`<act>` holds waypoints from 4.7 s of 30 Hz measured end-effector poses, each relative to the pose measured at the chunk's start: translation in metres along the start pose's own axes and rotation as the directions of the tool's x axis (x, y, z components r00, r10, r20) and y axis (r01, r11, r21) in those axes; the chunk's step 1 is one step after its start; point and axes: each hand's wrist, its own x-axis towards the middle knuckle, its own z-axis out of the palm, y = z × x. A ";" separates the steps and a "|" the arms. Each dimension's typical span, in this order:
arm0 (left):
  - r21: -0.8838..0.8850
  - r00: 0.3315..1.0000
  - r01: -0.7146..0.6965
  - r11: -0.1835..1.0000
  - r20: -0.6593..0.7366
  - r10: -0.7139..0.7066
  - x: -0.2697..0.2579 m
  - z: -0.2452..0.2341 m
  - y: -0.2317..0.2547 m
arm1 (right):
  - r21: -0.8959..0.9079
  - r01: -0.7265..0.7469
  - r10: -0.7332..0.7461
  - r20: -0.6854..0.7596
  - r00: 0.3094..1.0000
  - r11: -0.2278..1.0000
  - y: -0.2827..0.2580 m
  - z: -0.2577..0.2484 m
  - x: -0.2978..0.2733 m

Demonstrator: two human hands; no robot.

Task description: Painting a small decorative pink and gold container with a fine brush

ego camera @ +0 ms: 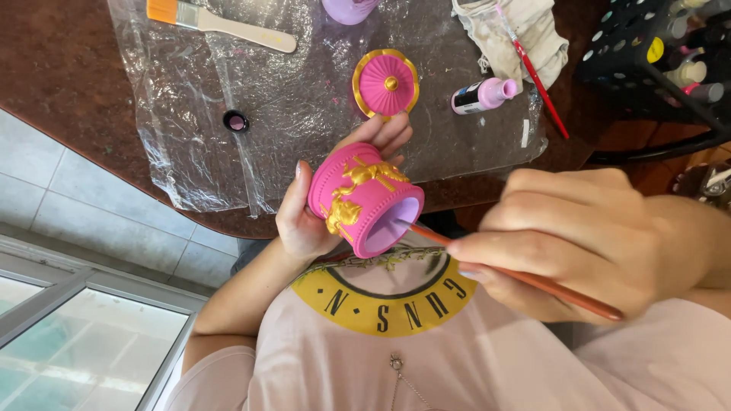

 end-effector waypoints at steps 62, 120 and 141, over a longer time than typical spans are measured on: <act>-0.837 0.862 0.267 0.478 -0.014 -0.506 0.013 0.018 -0.001 | -0.315 -0.055 -0.192 -0.699 0.689 0.947 0.003 0.055 -0.122; -0.734 0.873 0.335 0.591 0.006 -0.488 0.009 0.031 -0.007 | -0.534 -0.087 -0.270 -0.554 0.788 0.841 0.004 0.067 -0.043; -0.663 0.843 0.182 0.726 -0.275 -0.463 0.019 0.046 0.003 | -0.565 -0.224 -0.023 -0.397 0.918 0.794 -0.024 0.070 -0.066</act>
